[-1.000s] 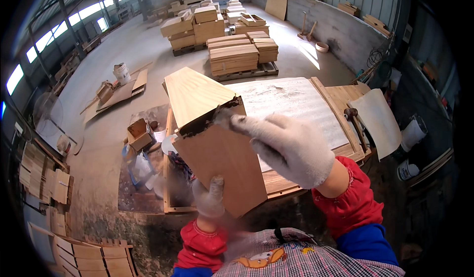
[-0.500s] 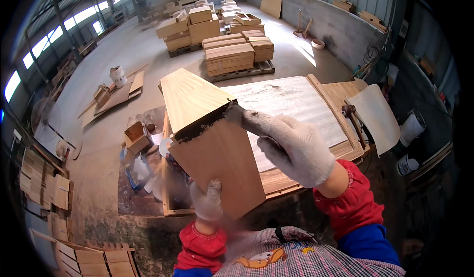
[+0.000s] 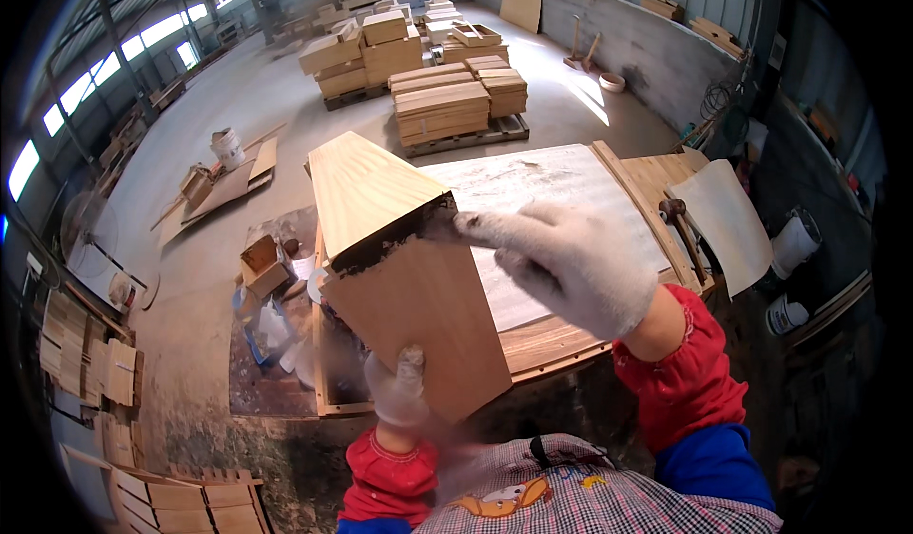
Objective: The person applies filler to the joints and seams of a wooden frame with a putty knife, turning the frame to coat all sides before placing it onto a stack of similar frames.
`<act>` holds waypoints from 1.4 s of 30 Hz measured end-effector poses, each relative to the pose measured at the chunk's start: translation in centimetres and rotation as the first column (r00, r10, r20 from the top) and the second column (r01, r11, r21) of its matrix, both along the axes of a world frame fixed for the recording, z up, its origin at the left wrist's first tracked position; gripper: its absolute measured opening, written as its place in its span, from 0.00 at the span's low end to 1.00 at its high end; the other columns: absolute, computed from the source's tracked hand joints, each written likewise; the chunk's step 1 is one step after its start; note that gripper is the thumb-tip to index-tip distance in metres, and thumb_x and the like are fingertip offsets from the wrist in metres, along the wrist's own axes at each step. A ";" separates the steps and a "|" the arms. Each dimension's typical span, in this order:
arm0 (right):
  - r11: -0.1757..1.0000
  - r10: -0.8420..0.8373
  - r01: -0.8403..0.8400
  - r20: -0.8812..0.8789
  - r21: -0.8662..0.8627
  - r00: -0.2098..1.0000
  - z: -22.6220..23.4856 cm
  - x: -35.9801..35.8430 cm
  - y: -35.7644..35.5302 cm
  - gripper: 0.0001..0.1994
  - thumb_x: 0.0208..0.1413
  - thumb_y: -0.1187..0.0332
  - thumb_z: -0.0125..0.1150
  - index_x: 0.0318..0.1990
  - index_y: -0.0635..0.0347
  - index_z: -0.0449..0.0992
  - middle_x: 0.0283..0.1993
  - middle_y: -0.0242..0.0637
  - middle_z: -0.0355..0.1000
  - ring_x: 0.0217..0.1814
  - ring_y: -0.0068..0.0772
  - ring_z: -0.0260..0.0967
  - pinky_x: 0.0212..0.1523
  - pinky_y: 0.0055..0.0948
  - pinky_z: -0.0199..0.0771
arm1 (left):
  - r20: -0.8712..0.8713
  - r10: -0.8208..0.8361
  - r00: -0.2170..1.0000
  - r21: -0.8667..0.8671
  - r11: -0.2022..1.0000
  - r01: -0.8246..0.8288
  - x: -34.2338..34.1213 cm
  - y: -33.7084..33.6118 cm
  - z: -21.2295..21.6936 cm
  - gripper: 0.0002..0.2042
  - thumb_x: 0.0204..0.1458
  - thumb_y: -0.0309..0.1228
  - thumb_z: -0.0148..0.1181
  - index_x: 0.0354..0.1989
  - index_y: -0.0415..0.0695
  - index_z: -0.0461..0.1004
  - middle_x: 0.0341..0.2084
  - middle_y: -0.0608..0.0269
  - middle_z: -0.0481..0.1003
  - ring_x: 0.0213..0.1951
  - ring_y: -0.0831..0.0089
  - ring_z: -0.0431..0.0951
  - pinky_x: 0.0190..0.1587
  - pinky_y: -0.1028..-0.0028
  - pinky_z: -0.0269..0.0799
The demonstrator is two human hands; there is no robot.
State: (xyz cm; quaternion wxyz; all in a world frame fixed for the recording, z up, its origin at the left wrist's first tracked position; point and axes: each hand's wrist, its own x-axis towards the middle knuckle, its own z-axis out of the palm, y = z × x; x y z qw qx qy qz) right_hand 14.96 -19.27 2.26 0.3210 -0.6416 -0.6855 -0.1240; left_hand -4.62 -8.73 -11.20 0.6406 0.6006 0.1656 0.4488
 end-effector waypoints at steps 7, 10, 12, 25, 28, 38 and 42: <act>0.998 0.016 -0.002 -0.206 0.070 0.978 -0.2 0.9 -1.2 0.20 0.51 0.77 0.58 0.53 0.57 0.72 0.37 0.46 0.74 0.32 0.46 0.73 0.32 0.36 0.73 | -0.011 0.007 1.000 0.005 1.000 -0.007 -0.5 0.5 -1.0 0.25 0.57 0.48 0.56 0.47 0.33 0.72 0.39 0.58 0.76 0.39 0.68 0.77 0.41 0.70 0.72; 0.978 0.106 -0.043 -0.311 0.204 0.944 -2.5 -0.2 0.2 0.21 0.52 0.78 0.57 0.55 0.57 0.71 0.39 0.48 0.74 0.33 0.47 0.73 0.33 0.34 0.74 | -0.008 0.011 1.000 -0.021 1.000 -0.011 -0.4 0.4 -1.1 0.24 0.57 0.46 0.56 0.47 0.33 0.72 0.40 0.58 0.76 0.41 0.68 0.76 0.42 0.70 0.72; 0.962 0.131 -0.040 -0.330 0.270 0.935 -3.5 -0.5 1.5 0.21 0.51 0.79 0.57 0.55 0.57 0.71 0.38 0.48 0.74 0.32 0.46 0.73 0.33 0.35 0.73 | -0.011 0.024 1.000 -0.045 0.999 -0.025 -0.5 0.4 -1.4 0.24 0.57 0.45 0.56 0.47 0.33 0.71 0.41 0.58 0.75 0.42 0.69 0.75 0.43 0.70 0.71; 0.983 0.077 -0.027 -0.270 0.183 0.960 -4.2 -1.4 1.8 0.23 0.50 0.76 0.57 0.56 0.55 0.69 0.33 0.44 0.71 0.28 0.46 0.70 0.28 0.37 0.71 | 0.046 0.009 0.999 -0.047 0.999 -0.006 -0.5 0.6 -0.2 0.29 0.54 0.50 0.60 0.50 0.33 0.69 0.41 0.57 0.76 0.41 0.69 0.76 0.42 0.70 0.73; 0.982 0.100 -0.056 -0.243 0.183 0.965 -4.6 -1.4 1.8 0.22 0.51 0.76 0.57 0.56 0.55 0.70 0.32 0.43 0.71 0.28 0.45 0.70 0.28 0.37 0.71 | 0.059 0.000 0.998 -0.065 0.998 0.004 -0.2 0.5 -0.1 0.29 0.54 0.50 0.60 0.50 0.33 0.69 0.41 0.57 0.75 0.41 0.68 0.76 0.43 0.70 0.73; 0.980 0.122 -0.077 -0.247 0.182 0.961 -4.7 -0.8 2.0 0.21 0.51 0.75 0.58 0.54 0.52 0.72 0.33 0.40 0.72 0.28 0.44 0.71 0.28 0.36 0.73 | 0.045 -0.006 0.999 -0.067 0.998 0.009 -0.3 0.6 -0.1 0.29 0.54 0.50 0.60 0.51 0.33 0.69 0.42 0.57 0.75 0.42 0.68 0.76 0.43 0.70 0.73; 0.990 0.079 -0.053 -0.201 0.134 0.976 -3.4 -1.1 1.0 0.21 0.51 0.73 0.58 0.54 0.50 0.72 0.31 0.38 0.72 0.27 0.43 0.71 0.28 0.36 0.73 | 0.032 -0.013 0.999 -0.056 0.998 0.015 -0.6 0.7 0.2 0.30 0.54 0.51 0.60 0.50 0.33 0.69 0.42 0.57 0.75 0.42 0.68 0.77 0.42 0.72 0.73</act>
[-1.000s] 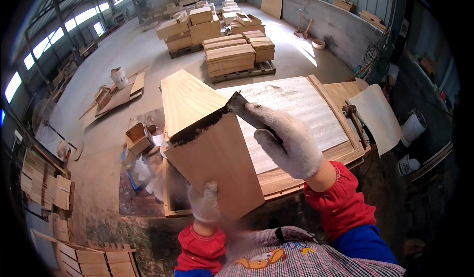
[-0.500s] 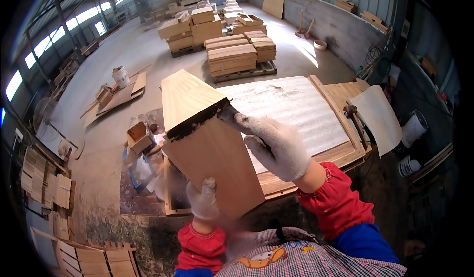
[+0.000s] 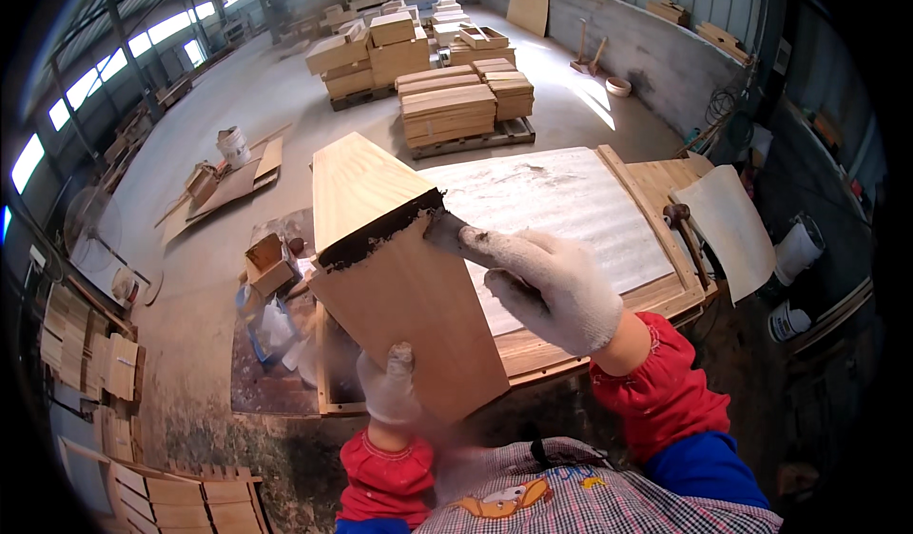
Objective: The person applies filler to the joints and seams of a wooden frame with a putty knife, turning the frame to coat all sides before placing it onto a stack of similar frames.
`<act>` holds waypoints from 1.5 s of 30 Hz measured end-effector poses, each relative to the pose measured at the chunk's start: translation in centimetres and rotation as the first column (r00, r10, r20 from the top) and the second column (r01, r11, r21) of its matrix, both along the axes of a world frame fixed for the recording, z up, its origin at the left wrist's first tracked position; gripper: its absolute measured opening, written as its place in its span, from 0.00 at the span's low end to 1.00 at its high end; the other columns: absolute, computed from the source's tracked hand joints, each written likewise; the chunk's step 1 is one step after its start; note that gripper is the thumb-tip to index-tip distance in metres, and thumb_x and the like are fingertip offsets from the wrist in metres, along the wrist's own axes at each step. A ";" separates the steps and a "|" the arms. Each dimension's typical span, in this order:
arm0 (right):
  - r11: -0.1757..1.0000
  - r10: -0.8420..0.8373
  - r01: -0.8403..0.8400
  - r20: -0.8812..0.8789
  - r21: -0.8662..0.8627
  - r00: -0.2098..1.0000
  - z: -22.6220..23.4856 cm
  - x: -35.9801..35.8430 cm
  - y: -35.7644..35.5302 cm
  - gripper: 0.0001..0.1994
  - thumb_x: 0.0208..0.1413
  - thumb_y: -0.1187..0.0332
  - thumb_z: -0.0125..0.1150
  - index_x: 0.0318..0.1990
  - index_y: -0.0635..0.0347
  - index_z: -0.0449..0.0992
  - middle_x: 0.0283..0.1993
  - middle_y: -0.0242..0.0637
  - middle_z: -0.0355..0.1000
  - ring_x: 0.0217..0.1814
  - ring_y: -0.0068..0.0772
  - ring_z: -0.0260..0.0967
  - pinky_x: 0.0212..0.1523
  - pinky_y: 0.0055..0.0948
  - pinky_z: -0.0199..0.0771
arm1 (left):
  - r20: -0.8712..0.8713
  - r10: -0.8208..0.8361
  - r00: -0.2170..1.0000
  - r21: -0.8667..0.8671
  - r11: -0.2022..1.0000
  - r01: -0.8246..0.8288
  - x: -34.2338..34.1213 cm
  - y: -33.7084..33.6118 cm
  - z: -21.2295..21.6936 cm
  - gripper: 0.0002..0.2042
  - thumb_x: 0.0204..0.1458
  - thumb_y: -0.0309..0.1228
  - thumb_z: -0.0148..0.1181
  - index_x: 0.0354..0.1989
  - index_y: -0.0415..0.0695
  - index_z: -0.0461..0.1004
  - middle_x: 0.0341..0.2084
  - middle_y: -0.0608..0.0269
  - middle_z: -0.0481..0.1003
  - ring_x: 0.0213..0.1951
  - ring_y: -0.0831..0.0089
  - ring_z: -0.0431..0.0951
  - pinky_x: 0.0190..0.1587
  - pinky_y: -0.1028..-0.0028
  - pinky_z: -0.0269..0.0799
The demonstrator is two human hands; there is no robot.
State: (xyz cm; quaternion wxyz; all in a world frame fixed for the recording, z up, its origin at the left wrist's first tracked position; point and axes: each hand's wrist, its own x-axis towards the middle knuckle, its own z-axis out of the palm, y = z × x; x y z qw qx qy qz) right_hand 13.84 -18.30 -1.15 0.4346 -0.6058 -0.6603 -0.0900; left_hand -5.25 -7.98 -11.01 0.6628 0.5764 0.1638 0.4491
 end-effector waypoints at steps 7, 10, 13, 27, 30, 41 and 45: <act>0.983 -0.118 0.149 0.256 -0.107 0.960 4.2 2.3 -1.8 0.21 0.51 0.73 0.57 0.54 0.48 0.72 0.28 0.37 0.71 0.27 0.41 0.71 0.26 0.35 0.70 | -0.023 0.013 1.000 0.023 1.000 -0.012 -0.4 0.1 -0.5 0.30 0.54 0.52 0.59 0.51 0.33 0.69 0.41 0.57 0.76 0.42 0.69 0.77 0.42 0.71 0.73; 0.986 -0.096 0.116 0.163 -0.116 0.982 4.1 1.3 -2.2 0.20 0.52 0.72 0.57 0.55 0.51 0.71 0.30 0.41 0.72 0.28 0.43 0.72 0.27 0.36 0.72 | -0.006 0.030 1.000 0.023 0.999 -0.030 -0.4 0.2 -0.6 0.30 0.54 0.51 0.58 0.51 0.33 0.69 0.41 0.57 0.76 0.42 0.69 0.77 0.42 0.71 0.73; 0.993 -0.018 0.025 0.064 -0.112 0.998 2.7 -1.0 -1.5 0.20 0.53 0.72 0.56 0.56 0.52 0.70 0.35 0.42 0.73 0.30 0.45 0.73 0.29 0.37 0.74 | -0.010 0.037 0.999 0.021 0.999 -0.037 -0.1 -0.1 -0.4 0.29 0.55 0.51 0.58 0.50 0.33 0.70 0.41 0.57 0.76 0.41 0.68 0.77 0.41 0.71 0.73; 0.998 -0.006 0.011 -0.082 0.059 0.997 -0.5 -2.8 0.9 0.21 0.51 0.75 0.57 0.55 0.57 0.71 0.36 0.44 0.73 0.31 0.46 0.73 0.30 0.36 0.74 | -0.004 0.001 1.000 0.030 1.000 0.000 -0.3 -0.2 -0.5 0.27 0.56 0.49 0.58 0.49 0.33 0.70 0.40 0.57 0.77 0.40 0.68 0.78 0.41 0.70 0.74; 1.000 -0.005 0.004 -0.079 -0.011 0.997 -0.5 -2.9 0.2 0.22 0.50 0.75 0.56 0.55 0.57 0.70 0.35 0.44 0.73 0.31 0.45 0.73 0.29 0.36 0.74 | 0.043 -0.031 0.999 0.004 1.000 0.031 -0.1 -0.2 0.0 0.27 0.55 0.49 0.58 0.49 0.33 0.70 0.40 0.57 0.77 0.40 0.68 0.78 0.42 0.70 0.74; 0.986 0.000 0.055 0.326 -0.157 0.945 4.6 -0.8 -0.1 0.21 0.49 0.70 0.57 0.53 0.42 0.72 0.30 0.35 0.72 0.27 0.41 0.72 0.26 0.36 0.72 | 0.004 -0.037 0.999 0.012 0.999 0.037 -0.3 -0.1 -0.3 0.24 0.57 0.46 0.58 0.46 0.33 0.72 0.37 0.58 0.77 0.38 0.70 0.78 0.40 0.71 0.73; 0.983 -0.056 0.110 0.327 -0.149 0.943 5.9 2.1 -2.2 0.20 0.50 0.73 0.56 0.53 0.48 0.72 0.31 0.41 0.73 0.28 0.44 0.72 0.27 0.38 0.71 | -0.003 -0.023 1.000 0.007 1.000 0.023 0.1 -0.2 -0.2 0.23 0.57 0.47 0.57 0.44 0.34 0.73 0.35 0.59 0.78 0.36 0.71 0.78 0.38 0.72 0.74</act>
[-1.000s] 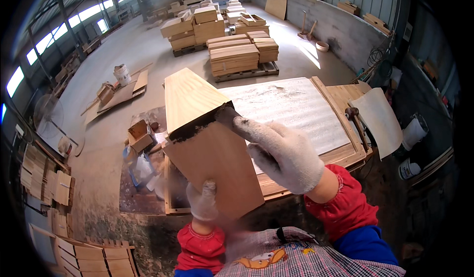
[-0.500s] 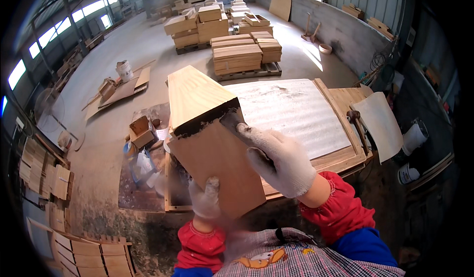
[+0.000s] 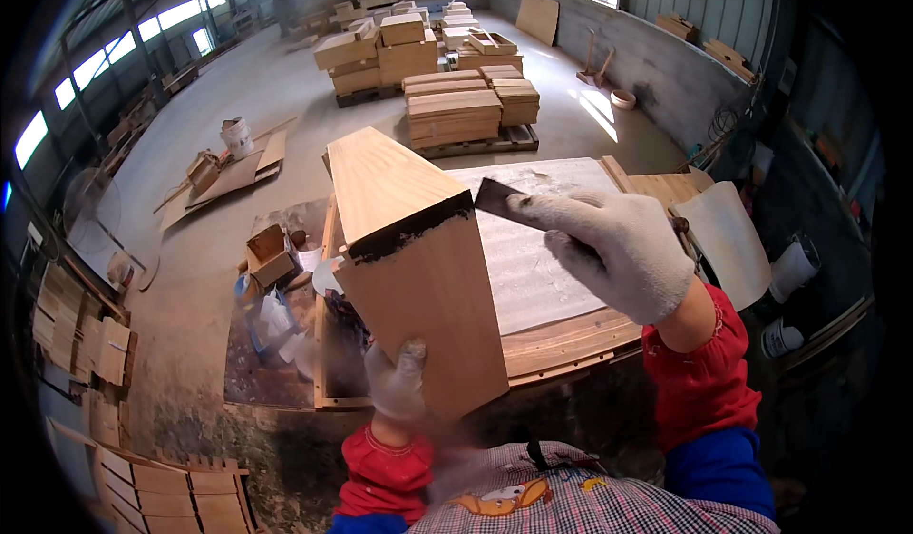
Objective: The person applies filler to the joints and seams of a wooden frame with a putty knife, turning the frame to coat all sides before placing it onto a stack of similar frames.
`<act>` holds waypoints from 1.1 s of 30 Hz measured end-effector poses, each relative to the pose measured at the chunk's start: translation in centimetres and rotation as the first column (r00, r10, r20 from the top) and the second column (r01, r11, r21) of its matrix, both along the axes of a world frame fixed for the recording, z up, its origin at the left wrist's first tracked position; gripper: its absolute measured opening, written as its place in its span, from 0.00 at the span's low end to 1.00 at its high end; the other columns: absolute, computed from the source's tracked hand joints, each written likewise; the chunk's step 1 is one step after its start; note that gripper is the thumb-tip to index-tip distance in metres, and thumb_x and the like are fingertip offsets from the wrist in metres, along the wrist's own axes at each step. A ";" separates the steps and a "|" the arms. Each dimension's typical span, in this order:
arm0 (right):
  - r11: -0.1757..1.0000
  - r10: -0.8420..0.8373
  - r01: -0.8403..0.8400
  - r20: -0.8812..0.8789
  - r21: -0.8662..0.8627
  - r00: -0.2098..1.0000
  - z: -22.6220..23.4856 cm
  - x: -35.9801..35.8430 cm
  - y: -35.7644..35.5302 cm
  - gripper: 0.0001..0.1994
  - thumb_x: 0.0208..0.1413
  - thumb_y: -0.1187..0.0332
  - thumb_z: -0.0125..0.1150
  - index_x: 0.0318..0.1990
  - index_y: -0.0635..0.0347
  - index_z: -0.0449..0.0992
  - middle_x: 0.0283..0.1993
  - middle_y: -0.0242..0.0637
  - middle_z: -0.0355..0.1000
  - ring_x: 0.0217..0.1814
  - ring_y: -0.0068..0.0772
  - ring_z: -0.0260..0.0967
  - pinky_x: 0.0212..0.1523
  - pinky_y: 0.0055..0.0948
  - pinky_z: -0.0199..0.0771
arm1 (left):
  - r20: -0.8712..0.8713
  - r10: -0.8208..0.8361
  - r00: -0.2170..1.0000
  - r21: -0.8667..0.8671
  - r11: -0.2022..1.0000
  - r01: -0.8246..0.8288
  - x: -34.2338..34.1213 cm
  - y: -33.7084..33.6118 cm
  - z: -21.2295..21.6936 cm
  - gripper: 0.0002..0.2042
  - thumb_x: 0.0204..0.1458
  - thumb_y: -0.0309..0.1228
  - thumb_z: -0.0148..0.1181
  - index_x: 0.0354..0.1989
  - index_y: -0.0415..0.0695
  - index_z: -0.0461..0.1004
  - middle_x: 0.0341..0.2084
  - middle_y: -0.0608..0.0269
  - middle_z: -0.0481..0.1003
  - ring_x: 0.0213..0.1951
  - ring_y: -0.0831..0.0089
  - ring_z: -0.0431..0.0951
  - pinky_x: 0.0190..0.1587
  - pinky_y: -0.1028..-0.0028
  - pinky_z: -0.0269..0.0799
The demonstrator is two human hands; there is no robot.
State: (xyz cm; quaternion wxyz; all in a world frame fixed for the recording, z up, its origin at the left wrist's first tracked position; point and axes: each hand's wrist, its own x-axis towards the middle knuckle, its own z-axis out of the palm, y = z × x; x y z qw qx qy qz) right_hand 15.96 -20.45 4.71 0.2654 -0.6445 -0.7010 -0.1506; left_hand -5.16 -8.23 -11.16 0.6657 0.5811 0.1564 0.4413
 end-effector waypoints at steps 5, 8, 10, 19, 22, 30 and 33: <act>1.000 0.024 -0.025 -0.182 -0.005 0.983 -1.6 -2.3 -0.5 0.20 0.53 0.73 0.55 0.56 0.51 0.69 0.33 0.43 0.73 0.29 0.47 0.71 0.28 0.40 0.72 | -0.007 -0.009 1.000 0.036 0.999 0.009 -0.2 0.0 0.0 0.24 0.56 0.47 0.57 0.44 0.34 0.73 0.35 0.59 0.78 0.36 0.70 0.78 0.38 0.72 0.74; 0.998 -0.011 0.025 -0.234 0.058 0.972 -4.3 -4.1 0.9 0.22 0.53 0.72 0.56 0.57 0.52 0.68 0.32 0.43 0.71 0.27 0.46 0.71 0.27 0.38 0.72 | 0.010 -0.018 1.000 0.026 1.000 0.017 0.1 -0.2 0.3 0.24 0.56 0.47 0.58 0.45 0.33 0.73 0.36 0.58 0.78 0.37 0.70 0.78 0.38 0.71 0.74; 0.995 -0.033 0.058 -0.271 0.083 0.962 -5.4 -4.8 1.1 0.22 0.53 0.72 0.56 0.57 0.54 0.68 0.32 0.42 0.71 0.27 0.46 0.71 0.26 0.38 0.72 | 0.023 -0.034 0.999 0.008 0.999 0.033 0.2 -0.1 0.2 0.26 0.55 0.48 0.59 0.47 0.33 0.72 0.38 0.58 0.77 0.38 0.70 0.78 0.40 0.71 0.74; 0.987 0.026 0.024 -0.311 0.157 0.950 -6.6 -5.2 2.1 0.22 0.51 0.73 0.57 0.56 0.56 0.70 0.30 0.40 0.71 0.26 0.43 0.71 0.26 0.36 0.72 | 0.017 -0.021 1.000 -0.009 1.000 0.021 -0.5 0.3 -0.5 0.30 0.53 0.49 0.61 0.51 0.33 0.69 0.41 0.58 0.76 0.40 0.70 0.76 0.42 0.71 0.73; 0.995 0.041 -0.015 -0.271 0.096 0.962 -5.7 -5.8 1.4 0.22 0.51 0.73 0.57 0.57 0.56 0.70 0.29 0.40 0.71 0.26 0.42 0.72 0.25 0.35 0.72 | 0.037 -0.018 0.999 -0.027 0.999 0.019 -0.6 0.2 -0.3 0.28 0.54 0.49 0.61 0.50 0.33 0.70 0.41 0.58 0.76 0.40 0.70 0.77 0.42 0.71 0.73; 0.987 0.012 -0.003 0.054 -0.158 0.998 -0.1 -5.4 1.6 0.23 0.50 0.72 0.58 0.57 0.49 0.71 0.29 0.37 0.70 0.26 0.41 0.70 0.25 0.37 0.69 | 0.058 -0.044 0.997 -0.014 0.999 0.045 -0.4 0.0 -0.6 0.24 0.57 0.46 0.58 0.46 0.33 0.73 0.38 0.58 0.77 0.40 0.70 0.78 0.42 0.71 0.73; 0.993 -0.041 0.051 0.089 -0.109 0.995 1.0 -2.6 0.3 0.21 0.50 0.73 0.58 0.54 0.47 0.73 0.28 0.38 0.71 0.26 0.41 0.70 0.27 0.36 0.70 | -0.013 -0.020 1.000 0.005 1.000 0.020 -0.7 -0.1 -0.1 0.23 0.57 0.46 0.57 0.46 0.33 0.73 0.37 0.58 0.78 0.38 0.71 0.78 0.40 0.71 0.73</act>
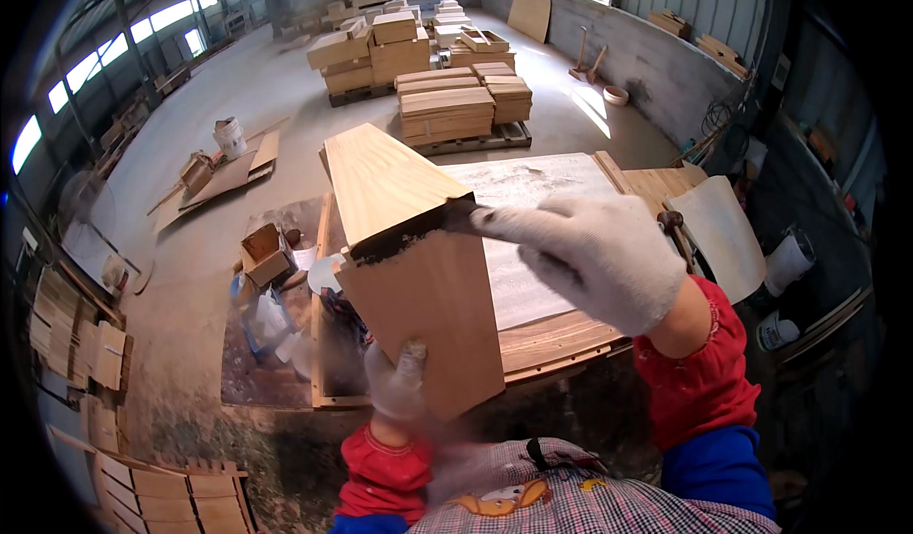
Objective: The person applies filler to the joints and seams of a wooden frame with a putty knife, turning the frame to coat all sides before placing it onto a stack of similar frames.
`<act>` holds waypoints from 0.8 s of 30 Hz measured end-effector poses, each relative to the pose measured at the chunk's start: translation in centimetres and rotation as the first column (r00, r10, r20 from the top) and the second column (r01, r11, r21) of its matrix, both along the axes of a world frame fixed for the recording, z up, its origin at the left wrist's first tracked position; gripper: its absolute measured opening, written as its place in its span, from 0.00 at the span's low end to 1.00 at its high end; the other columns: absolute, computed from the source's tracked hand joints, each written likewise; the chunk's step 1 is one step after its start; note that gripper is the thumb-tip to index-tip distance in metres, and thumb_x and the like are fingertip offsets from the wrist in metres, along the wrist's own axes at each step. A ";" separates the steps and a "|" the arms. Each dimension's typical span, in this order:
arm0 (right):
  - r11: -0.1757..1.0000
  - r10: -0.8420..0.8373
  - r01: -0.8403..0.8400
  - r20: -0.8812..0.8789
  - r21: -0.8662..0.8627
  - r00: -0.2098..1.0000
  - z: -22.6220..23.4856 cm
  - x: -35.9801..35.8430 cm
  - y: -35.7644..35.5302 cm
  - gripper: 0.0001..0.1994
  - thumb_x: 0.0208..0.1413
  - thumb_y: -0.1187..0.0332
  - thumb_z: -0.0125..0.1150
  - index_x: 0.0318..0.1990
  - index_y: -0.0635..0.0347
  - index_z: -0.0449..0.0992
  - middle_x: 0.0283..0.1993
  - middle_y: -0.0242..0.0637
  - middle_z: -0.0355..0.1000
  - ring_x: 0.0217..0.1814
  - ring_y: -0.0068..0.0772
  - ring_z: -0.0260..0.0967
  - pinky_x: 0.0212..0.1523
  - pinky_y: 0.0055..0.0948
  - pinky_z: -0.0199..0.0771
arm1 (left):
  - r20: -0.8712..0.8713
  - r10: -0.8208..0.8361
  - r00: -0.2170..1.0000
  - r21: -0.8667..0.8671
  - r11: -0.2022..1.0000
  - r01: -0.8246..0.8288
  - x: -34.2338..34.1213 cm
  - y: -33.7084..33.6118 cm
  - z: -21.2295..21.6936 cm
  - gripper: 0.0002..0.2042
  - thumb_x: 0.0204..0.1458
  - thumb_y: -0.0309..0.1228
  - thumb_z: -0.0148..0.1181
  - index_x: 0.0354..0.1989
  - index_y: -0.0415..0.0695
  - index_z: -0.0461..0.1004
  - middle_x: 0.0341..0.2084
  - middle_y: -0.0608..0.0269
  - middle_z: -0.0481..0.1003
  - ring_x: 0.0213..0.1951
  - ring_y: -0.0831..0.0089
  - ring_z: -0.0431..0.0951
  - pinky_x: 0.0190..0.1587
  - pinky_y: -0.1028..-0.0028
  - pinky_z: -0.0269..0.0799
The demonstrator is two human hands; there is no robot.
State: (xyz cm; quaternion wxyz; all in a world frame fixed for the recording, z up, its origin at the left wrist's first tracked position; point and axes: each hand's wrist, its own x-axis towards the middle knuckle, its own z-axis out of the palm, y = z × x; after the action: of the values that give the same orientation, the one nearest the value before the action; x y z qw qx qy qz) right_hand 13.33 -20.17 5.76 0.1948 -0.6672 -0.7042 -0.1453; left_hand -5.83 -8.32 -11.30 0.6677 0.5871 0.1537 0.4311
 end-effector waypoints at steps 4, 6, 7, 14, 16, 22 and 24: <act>0.988 -0.144 0.142 0.039 0.065 0.989 1.0 1.3 -1.8 0.20 0.52 0.72 0.55 0.53 0.44 0.73 0.30 0.35 0.72 0.30 0.41 0.71 0.29 0.36 0.72 | 0.017 -0.029 0.999 -0.013 0.999 0.029 -0.2 0.3 -0.5 0.26 0.54 0.47 0.61 0.48 0.33 0.70 0.39 0.59 0.77 0.39 0.70 0.77 0.40 0.72 0.74; 0.985 -0.109 0.110 -0.015 0.135 0.994 1.2 0.5 -1.9 0.20 0.51 0.73 0.54 0.54 0.44 0.73 0.30 0.36 0.72 0.29 0.41 0.71 0.29 0.36 0.72 | 0.006 0.000 1.000 0.051 0.999 0.000 0.1 0.0 -0.2 0.21 0.58 0.44 0.56 0.45 0.34 0.73 0.36 0.59 0.78 0.37 0.71 0.78 0.38 0.73 0.73; 0.983 -0.084 0.082 0.005 0.163 0.996 1.1 0.0 -1.7 0.21 0.51 0.74 0.55 0.54 0.46 0.73 0.29 0.35 0.72 0.29 0.40 0.71 0.29 0.35 0.72 | 0.025 -0.014 1.000 0.037 0.999 0.013 0.4 -0.1 -0.1 0.21 0.58 0.44 0.56 0.45 0.34 0.73 0.36 0.59 0.78 0.37 0.71 0.78 0.38 0.73 0.73; 0.978 -0.168 0.152 0.107 0.146 0.980 1.1 -0.1 -0.7 0.22 0.52 0.75 0.54 0.56 0.47 0.71 0.26 0.35 0.71 0.26 0.40 0.70 0.26 0.35 0.72 | 0.028 -0.034 0.999 -0.002 0.999 0.034 -0.2 0.4 -0.4 0.26 0.54 0.47 0.60 0.49 0.34 0.70 0.40 0.59 0.77 0.40 0.70 0.78 0.40 0.72 0.74; 0.992 -0.074 0.078 -0.037 0.096 0.997 0.6 -0.4 -1.1 0.22 0.53 0.74 0.54 0.58 0.48 0.69 0.27 0.39 0.71 0.25 0.44 0.71 0.25 0.37 0.72 | 0.027 -0.030 0.999 0.003 1.000 0.030 -0.3 0.3 -0.5 0.26 0.54 0.47 0.61 0.49 0.34 0.70 0.40 0.59 0.77 0.40 0.70 0.78 0.40 0.72 0.74; 0.998 -0.067 0.069 -0.323 -0.003 0.944 -4.0 -3.4 -1.2 0.25 0.52 0.73 0.55 0.59 0.59 0.64 0.30 0.45 0.72 0.28 0.48 0.72 0.26 0.41 0.72 | 0.053 -0.029 0.998 0.014 1.000 0.028 0.3 0.2 0.6 0.22 0.58 0.45 0.57 0.45 0.34 0.73 0.37 0.59 0.78 0.38 0.71 0.78 0.39 0.73 0.74; 0.999 -0.018 0.025 -0.323 0.019 0.946 -4.1 -3.8 -1.1 0.25 0.52 0.73 0.55 0.59 0.59 0.64 0.30 0.45 0.72 0.28 0.48 0.72 0.26 0.41 0.72 | 0.070 -0.030 0.997 -0.004 1.000 0.031 0.2 0.2 0.8 0.22 0.58 0.44 0.57 0.45 0.34 0.73 0.37 0.58 0.78 0.38 0.71 0.79 0.40 0.73 0.74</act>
State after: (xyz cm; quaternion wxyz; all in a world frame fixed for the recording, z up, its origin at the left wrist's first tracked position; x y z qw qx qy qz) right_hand 9.52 -21.25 1.62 0.3134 -0.6873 -0.6537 -0.0445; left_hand -5.61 -8.08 -10.46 0.6807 0.5721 0.1225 0.4408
